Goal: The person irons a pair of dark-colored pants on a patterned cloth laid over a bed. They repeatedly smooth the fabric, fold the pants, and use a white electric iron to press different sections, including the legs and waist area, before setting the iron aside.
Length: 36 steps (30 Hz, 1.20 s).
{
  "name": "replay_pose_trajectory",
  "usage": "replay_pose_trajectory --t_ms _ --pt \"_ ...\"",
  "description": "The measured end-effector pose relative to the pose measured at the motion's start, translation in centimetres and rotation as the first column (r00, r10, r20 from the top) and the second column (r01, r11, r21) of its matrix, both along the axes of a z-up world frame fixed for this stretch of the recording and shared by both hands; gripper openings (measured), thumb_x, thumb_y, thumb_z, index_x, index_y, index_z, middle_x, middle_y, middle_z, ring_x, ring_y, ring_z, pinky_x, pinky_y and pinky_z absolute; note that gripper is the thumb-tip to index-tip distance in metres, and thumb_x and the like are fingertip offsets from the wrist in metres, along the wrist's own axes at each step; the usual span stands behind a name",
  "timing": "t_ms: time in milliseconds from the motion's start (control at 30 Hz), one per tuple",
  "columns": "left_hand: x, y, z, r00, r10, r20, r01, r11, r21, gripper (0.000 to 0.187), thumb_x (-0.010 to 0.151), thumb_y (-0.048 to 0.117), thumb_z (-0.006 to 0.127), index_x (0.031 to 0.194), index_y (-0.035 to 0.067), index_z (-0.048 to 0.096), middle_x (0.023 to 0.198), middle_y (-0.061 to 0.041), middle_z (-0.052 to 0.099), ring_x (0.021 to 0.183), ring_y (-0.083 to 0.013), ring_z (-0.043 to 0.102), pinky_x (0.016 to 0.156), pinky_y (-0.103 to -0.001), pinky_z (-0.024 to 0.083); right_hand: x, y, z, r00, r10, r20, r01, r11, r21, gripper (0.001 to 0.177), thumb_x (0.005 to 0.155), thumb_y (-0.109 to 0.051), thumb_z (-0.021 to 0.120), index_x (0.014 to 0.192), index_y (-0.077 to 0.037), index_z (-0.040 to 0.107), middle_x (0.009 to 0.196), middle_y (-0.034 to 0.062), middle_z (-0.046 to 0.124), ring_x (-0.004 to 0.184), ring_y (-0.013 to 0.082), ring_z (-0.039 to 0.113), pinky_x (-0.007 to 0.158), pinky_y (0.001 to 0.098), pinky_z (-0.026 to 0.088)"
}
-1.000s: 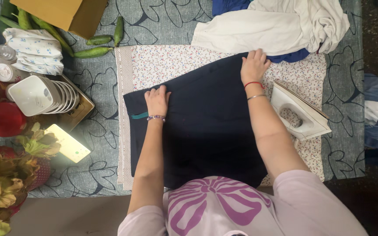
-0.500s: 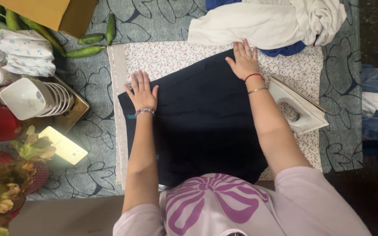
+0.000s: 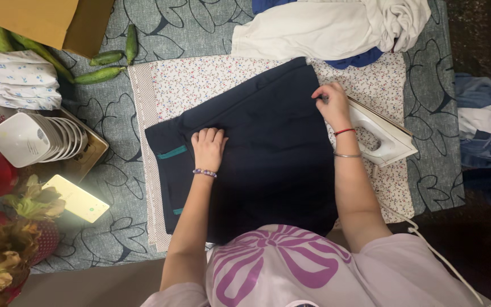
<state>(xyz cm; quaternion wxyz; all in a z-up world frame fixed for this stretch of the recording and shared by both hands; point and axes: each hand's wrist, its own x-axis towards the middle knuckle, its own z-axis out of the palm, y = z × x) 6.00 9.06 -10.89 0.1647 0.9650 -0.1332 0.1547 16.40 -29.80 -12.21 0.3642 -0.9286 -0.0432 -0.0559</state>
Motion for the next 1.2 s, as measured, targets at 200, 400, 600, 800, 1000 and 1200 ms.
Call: replay_pose_trajectory --t_ms 200,400,600,800,1000,1200 --pt "0.1 0.8 -0.3 0.999 0.033 -0.02 -0.033 0.999 -0.023 0.02 0.088 0.025 0.077 0.101 0.011 0.072 0.101 -0.002 0.064 0.101 -0.025 0.058 0.095 -0.045 0.041 0.1 -0.3 1.8 0.989 0.04 -0.144 -0.057 0.992 -0.113 0.03 0.075 -0.005 0.081 0.102 -0.018 0.079 0.09 0.0071 0.062 0.087 0.0267 0.061 0.081 0.039 0.051" --pt "-0.1 2.1 -1.0 0.991 0.093 -0.1 -0.103 0.989 -0.102 0.014 0.088 0.023 0.077 0.096 0.013 0.071 0.1 -0.002 0.064 0.099 -0.0256 0.058 0.093 -0.044 0.041 2.0 -1.0 0.0 0.985 0.019 -0.169 -0.032 0.997 -0.075 0.027 0.083 -0.016 0.082 0.109 -0.02 0.076 0.095 0.0034 0.068 0.087 0.0226 0.065 0.085 0.0393 0.051" --pt "-0.1 2.8 -2.0 0.994 0.082 -0.071 -0.088 0.992 -0.085 0.011 0.092 0.017 0.07 0.1 0.01 0.065 0.1 -0.006 0.062 0.099 -0.0279 0.057 0.092 -0.045 0.041 3.5 -0.7 -1.5 0.992 -0.053 -0.114 0.013 0.946 -0.324 0.007 0.087 -0.022 0.08 0.093 -0.021 0.08 0.099 0.0042 0.069 0.109 0.0279 0.061 0.1 0.0588 0.038" --pt "0.3 3.1 -3.8 0.989 0.135 -0.063 -0.141 0.984 -0.109 0.009 0.095 0.017 0.065 0.1 0.009 0.061 0.097 -0.007 0.062 0.096 -0.0284 0.058 0.09 -0.045 0.042 5.6 0.3 -4.8 0.988 -0.11 -0.106 0.065 0.929 -0.364 0.007 0.092 -0.024 0.073 0.098 -0.021 0.076 0.111 0.0054 0.07 0.119 0.0331 0.057 0.094 0.0606 0.04" --pt "2.2 3.3 -5.7 0.978 0.195 -0.074 -0.194 0.981 0.018 0.01 0.097 0.021 0.062 0.096 0.011 0.058 0.092 -0.005 0.064 0.091 -0.0267 0.06 0.082 -0.045 0.042 7.7 3.4 -6.2 0.984 -0.16 -0.081 0.104 0.876 -0.472 0.01 0.095 -0.02 0.067 0.105 -0.02 0.071 0.106 0.0049 0.073 0.115 0.0307 0.059 0.104 0.0626 0.031" --pt "2.0 0.6 -3.1 0.941 0.333 -0.059 -0.33 0.942 0.06 0.027 0.092 0.017 0.06 0.119 0.011 0.061 0.119 -0.007 0.065 0.12 -0.0265 0.057 0.104 -0.05 0.039 7.5 5.5 -7.8 0.958 -0.119 0.26 0.253 0.775 -0.579 0.022 0.095 -0.028 0.071 0.11 -0.013 0.063 0.107 0.0052 0.071 0.112 0.0291 0.059 0.103 0.052 0.037"
